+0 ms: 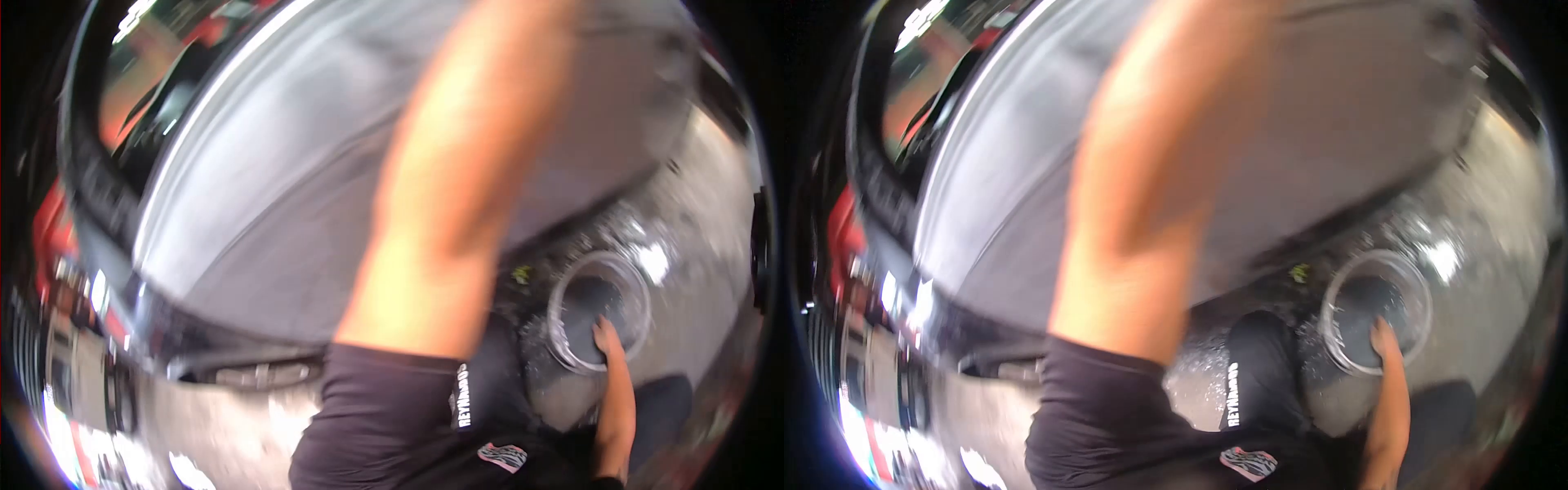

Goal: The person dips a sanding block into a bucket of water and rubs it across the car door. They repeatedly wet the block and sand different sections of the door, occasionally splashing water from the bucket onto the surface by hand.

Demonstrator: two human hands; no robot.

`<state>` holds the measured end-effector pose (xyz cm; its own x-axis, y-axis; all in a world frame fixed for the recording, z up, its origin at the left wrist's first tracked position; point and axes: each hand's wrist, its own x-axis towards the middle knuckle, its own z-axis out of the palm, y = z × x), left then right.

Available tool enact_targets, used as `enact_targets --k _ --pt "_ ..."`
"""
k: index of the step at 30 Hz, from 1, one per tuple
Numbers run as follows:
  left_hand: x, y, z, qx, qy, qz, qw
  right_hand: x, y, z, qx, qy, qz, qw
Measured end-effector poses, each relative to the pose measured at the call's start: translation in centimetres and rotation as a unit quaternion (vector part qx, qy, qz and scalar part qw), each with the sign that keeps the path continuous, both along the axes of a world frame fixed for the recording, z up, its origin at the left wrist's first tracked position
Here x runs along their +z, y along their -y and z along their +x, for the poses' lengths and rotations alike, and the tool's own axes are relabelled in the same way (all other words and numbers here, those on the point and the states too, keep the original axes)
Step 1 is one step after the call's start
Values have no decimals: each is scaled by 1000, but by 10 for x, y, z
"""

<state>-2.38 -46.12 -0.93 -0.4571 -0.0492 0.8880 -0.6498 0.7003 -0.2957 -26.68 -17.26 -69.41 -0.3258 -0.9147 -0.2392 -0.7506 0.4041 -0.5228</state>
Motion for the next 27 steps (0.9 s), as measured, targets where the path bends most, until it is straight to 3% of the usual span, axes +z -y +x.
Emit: enact_targets --k 1,2,3,5,16,17,23,27 --pt "-6 -1 -1 -4 5 -5 1000 3 6 -1 -7 49 30 998" --pt "-12 -3 4 -2 5 -8 1000 9 9 6 1 15 33 999" --pt "-16 -1 6 1 8 -6 1000 45 13 22 -11 61 52 997" --pt "-19 3 8 4 7 -6 1000 26 13 12 10 54 22 998" --pt "-6 12 19 16 -12 -20 1000 -40 18 -17 120 -47 276 952" --pt "-5 12 18 20 -11 -24 999 -37 18 -18 109 -40 272 955" --pt "2 13 1 42 5 -42 998 -8 14 -7 31 80 -6 996" --pt "11 21 -16 64 2 -46 997 15 16 2 38 63 3 997"
